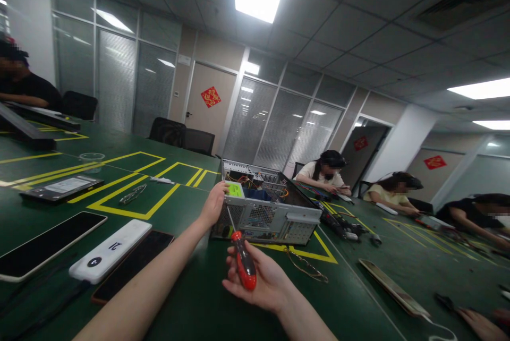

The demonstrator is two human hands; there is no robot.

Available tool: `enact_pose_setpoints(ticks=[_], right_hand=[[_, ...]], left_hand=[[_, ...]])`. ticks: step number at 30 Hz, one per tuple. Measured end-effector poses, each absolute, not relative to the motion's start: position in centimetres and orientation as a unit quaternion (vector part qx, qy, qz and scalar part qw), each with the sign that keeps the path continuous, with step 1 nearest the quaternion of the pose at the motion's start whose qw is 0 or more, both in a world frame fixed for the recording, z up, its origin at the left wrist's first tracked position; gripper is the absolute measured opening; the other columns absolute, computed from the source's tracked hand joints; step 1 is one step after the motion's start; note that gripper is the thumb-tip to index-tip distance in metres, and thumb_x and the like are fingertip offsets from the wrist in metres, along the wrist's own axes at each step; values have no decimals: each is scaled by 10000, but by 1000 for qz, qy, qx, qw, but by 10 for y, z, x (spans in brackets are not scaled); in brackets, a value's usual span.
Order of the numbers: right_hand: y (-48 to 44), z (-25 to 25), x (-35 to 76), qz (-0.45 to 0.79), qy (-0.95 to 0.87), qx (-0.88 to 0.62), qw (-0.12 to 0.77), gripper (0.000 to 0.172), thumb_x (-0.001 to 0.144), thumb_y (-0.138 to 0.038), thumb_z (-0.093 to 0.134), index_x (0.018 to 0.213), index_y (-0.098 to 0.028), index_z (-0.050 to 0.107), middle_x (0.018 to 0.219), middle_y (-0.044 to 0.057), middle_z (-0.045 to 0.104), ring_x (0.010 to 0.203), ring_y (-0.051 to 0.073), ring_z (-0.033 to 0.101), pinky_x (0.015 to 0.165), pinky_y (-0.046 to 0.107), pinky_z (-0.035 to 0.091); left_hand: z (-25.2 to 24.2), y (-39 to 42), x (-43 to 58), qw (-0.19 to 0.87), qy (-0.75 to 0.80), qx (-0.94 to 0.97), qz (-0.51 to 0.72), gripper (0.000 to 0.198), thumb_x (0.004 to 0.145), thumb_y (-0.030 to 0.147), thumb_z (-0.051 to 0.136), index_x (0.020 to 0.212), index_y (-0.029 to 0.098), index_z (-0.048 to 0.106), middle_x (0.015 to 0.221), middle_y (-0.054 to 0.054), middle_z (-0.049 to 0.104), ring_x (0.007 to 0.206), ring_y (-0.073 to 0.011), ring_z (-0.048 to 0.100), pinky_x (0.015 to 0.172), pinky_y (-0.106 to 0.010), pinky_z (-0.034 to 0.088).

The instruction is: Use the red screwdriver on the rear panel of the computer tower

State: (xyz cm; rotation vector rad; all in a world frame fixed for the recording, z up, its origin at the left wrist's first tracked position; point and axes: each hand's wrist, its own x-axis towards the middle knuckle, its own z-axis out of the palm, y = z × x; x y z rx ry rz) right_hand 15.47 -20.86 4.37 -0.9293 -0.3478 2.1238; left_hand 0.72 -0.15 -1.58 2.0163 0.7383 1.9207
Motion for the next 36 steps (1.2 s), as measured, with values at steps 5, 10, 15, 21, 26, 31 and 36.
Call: enact_pose_setpoints(ticks=[5,10,15,21,26,31,36], right_hand=[[-210,46,158,844,-111,-326,411,287,1018,-386,508,906,-134,587,651,-41,516,437,22,398,359,78,221],[-214,49,154,830,-64,-336,440,237,1015,-274,509,807,-159,520,636,-55,450,451,19,384,354,61,234],[-217,54,148,824,-46,-321,464,246,1035,-307,455,889,-130,544,695,-8,531,489,32,460,391,79,299],[-214,56,145,815,-86,-350,453,402,1058,-399,358,959,-86,590,656,11,562,530,90,528,461,155,405],[-212,52,149,821,-85,-354,439,391,1066,-376,335,1072,-80,591,665,7,562,530,85,526,457,139,389],[-208,48,153,812,-68,-334,473,316,1059,-361,395,1007,-113,582,641,-31,511,487,38,455,418,76,294],[-205,38,165,792,-170,-393,435,235,1028,-312,480,983,-120,609,613,-39,527,460,35,452,403,89,266]], left_hand=[[-16,-1,8,131,255,693,661,490,1035,520,263,1009,209,640,1243,-124,673,1327,-258,551,1170,-486,420],[-17,-1,7,131,257,692,661,511,1031,541,260,1017,204,643,1248,-129,671,1330,-267,548,1166,-497,423],[-18,1,8,130,256,692,663,501,1033,533,265,1025,207,645,1247,-129,673,1333,-264,547,1170,-489,418],[-19,2,8,124,250,691,667,472,1038,495,271,1010,202,640,1227,-127,680,1308,-260,565,1162,-491,424],[-17,0,7,125,251,693,664,442,1038,462,283,1014,206,643,1232,-124,683,1312,-263,563,1163,-494,424],[-16,-2,7,128,253,694,662,451,1036,473,280,1010,204,640,1230,-125,679,1315,-263,559,1160,-491,428],[-16,-2,7,123,255,694,662,475,1039,490,261,1008,197,633,1224,-132,677,1306,-263,563,1158,-499,427]])
